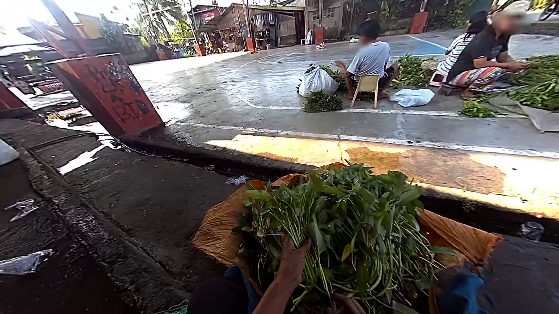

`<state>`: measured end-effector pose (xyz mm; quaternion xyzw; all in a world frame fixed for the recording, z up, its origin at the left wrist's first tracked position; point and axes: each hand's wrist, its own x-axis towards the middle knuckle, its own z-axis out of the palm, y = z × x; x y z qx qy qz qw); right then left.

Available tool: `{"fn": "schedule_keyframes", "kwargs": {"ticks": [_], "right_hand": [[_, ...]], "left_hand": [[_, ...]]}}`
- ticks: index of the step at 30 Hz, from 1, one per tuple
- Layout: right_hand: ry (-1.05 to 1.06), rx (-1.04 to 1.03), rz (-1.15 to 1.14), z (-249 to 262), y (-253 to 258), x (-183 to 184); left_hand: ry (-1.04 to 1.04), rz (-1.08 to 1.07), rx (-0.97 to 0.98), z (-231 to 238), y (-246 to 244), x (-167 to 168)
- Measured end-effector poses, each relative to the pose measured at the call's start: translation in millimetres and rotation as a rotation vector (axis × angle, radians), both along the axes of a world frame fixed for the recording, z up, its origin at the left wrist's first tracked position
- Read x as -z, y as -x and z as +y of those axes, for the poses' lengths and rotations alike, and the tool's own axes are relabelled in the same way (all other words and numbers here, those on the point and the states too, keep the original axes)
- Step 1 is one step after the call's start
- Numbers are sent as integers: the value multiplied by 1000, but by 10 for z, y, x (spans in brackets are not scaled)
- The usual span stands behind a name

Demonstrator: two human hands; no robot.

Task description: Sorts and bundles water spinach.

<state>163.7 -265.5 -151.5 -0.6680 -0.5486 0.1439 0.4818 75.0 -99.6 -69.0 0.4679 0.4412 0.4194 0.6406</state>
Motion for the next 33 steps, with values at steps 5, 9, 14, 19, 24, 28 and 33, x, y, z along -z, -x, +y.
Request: {"fn": "schedule_keyframes", "kwargs": {"ticks": [5,9,14,19,24,28,33], "right_hand": [[72,7,-12,-147,-18,-8],[145,-11,-39,-180,-56,8],[166,-17,116,55,-35,31],[104,89,661,702,-62,-303],[-233,289,1073,1019,-37,-535],[-310,326,1456,1015,10,-518],[-241,202,1491,777,42,-253]], "left_hand": [[77,28,131,-13,50,31],[58,60,159,-49,24,68],[53,54,147,-91,-26,67],[61,69,232,-211,-68,74],[82,53,263,-231,-83,128],[84,75,238,-189,-54,150],[60,92,149,-86,-37,109]]}}
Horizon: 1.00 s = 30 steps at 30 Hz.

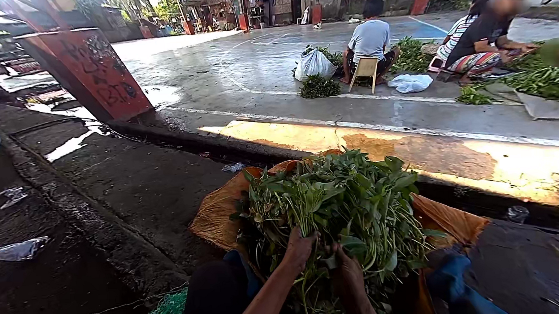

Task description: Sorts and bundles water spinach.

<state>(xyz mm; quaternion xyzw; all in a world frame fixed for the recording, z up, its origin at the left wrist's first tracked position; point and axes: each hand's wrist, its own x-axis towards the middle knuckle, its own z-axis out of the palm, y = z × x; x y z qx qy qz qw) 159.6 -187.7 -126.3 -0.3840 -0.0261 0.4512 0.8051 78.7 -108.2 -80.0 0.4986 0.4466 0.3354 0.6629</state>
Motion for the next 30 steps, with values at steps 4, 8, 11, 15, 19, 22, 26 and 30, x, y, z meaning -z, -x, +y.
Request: {"fn": "schedule_keyframes", "kwargs": {"ticks": [4,8,11,15,19,22,26,30], "right_hand": [[261,-510,-678,-638,-30,322],[780,-1138,-1345,-946,-340,297],[758,-998,-1550,-909,-377,206],[400,-756,-1225,-578,-151,182],[247,-763,-773,-357,12,141],[221,-752,-316,-335,21,73],[275,-726,-48,-339,-36,17],[228,-667,41,-436,-28,36]], "left_hand": [[-81,106,-60,169,77,-91],[-231,287,-51,231,127,-99],[-266,335,-26,194,95,-53],[-228,344,7,122,20,-45],[-73,189,4,126,18,-76],[139,-17,36,192,81,-117],[383,-221,201,255,202,-184],[457,-292,205,256,207,-145]]}}
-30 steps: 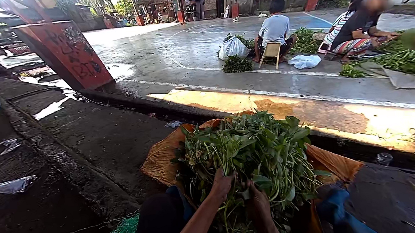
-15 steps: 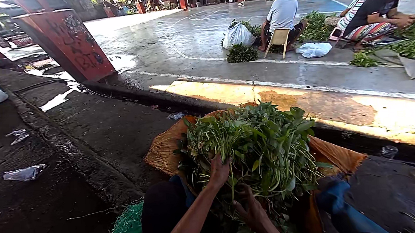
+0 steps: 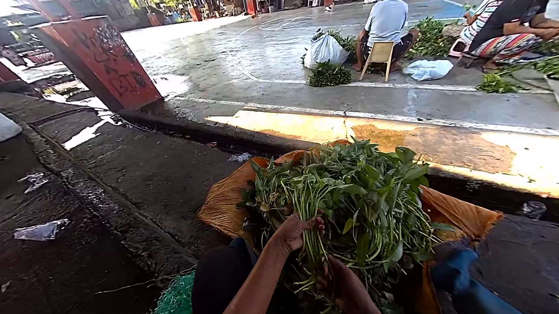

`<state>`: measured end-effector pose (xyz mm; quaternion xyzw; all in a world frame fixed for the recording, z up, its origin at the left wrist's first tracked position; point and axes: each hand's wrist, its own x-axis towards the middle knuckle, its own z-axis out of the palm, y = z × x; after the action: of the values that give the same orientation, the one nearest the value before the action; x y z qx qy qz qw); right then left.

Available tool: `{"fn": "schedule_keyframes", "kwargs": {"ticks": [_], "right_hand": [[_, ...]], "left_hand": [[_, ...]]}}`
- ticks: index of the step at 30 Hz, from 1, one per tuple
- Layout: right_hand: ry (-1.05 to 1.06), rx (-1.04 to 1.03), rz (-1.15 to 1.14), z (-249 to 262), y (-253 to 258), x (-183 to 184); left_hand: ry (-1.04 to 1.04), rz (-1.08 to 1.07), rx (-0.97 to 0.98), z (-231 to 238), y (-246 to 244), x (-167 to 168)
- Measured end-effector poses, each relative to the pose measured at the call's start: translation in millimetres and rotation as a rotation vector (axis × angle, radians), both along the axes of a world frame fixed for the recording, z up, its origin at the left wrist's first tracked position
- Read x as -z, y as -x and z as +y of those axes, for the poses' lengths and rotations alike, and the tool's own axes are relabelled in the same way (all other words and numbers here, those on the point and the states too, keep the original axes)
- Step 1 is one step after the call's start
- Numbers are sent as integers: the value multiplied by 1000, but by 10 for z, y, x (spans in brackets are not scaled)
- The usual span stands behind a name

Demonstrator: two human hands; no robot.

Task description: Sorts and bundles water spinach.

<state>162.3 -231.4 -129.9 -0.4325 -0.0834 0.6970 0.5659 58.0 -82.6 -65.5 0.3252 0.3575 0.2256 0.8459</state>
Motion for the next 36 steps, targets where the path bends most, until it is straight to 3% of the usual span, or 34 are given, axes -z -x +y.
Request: {"fn": "schedule_keyframes", "kwargs": {"ticks": [5,8,13,19,22,25,27,29,32,34,36], "right_hand": [[20,107,-14,-148,-4,-2],[12,44,-13,-350,-26,32],[-281,-147,10,-532,-182,192],[-192,-86,-274,-556,-150,-27],[-343,-302,-462,-678,-145,-44],[-447,-717,-587,-715,-196,-50],[-403,-782,-687,-670,-180,21],[-367,-481,-702,-657,-220,202],[-216,253,-397,-518,-270,324],[-38,592,-208,-311,-336,187],[73,795,-80,-110,-433,124]], "left_hand": [[113,67,-205,-28,-119,80],[104,50,-341,122,-36,72],[27,71,-366,107,-26,26],[21,120,-385,107,-35,14],[-47,140,-321,79,4,-50],[-89,99,-161,60,71,-130],[-92,70,-159,34,93,-174],[-65,46,-298,72,102,-150],[-5,58,-471,104,59,-50],[8,70,-460,-1,-36,-26],[-9,46,-406,-113,-131,-70]]}}
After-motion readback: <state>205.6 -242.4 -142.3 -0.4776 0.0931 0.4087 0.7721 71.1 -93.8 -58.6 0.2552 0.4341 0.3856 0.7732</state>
